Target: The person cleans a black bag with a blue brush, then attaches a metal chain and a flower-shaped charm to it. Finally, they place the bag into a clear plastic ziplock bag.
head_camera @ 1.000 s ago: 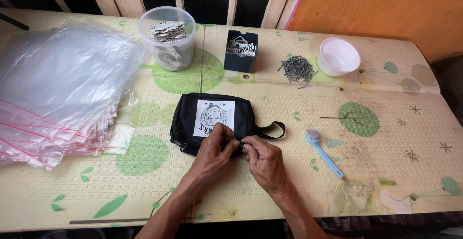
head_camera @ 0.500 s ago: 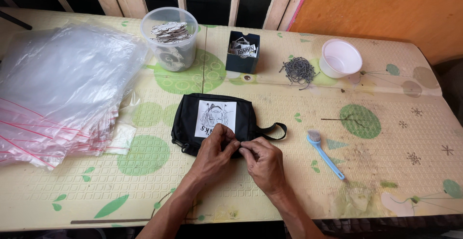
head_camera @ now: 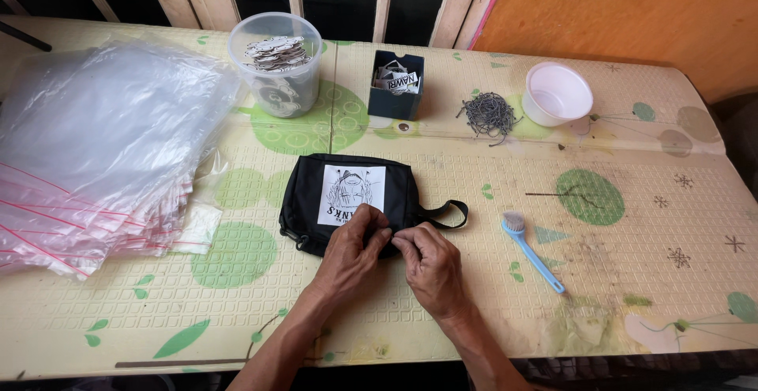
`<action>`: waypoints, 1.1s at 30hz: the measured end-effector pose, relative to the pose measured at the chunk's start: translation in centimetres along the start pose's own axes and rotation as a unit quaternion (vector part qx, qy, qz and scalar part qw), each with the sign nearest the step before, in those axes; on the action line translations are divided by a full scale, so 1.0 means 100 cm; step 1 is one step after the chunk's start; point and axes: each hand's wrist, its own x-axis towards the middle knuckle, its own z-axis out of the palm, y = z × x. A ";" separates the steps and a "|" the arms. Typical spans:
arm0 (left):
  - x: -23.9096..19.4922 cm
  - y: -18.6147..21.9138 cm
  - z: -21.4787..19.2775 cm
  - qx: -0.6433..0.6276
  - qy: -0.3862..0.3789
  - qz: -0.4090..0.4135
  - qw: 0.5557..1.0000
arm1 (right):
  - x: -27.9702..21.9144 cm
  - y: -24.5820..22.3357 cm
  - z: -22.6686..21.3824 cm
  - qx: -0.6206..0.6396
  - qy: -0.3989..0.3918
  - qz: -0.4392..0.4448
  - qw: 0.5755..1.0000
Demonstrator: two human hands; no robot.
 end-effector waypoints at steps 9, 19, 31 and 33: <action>-0.002 0.014 -0.006 -0.023 -0.016 -0.027 0.999 | 0.002 -0.008 0.001 0.055 0.030 0.024 0.998; 0.000 0.008 -0.004 -0.033 -0.015 -0.066 0.997 | 0.000 -0.010 0.002 0.001 0.005 -0.030 1.000; -0.001 0.009 -0.005 -0.015 0.001 -0.061 0.998 | -0.003 -0.004 0.005 0.000 0.004 -0.018 1.000; -0.001 0.011 -0.005 -0.038 0.005 -0.062 0.997 | -0.002 -0.001 0.006 0.018 0.000 -0.014 1.000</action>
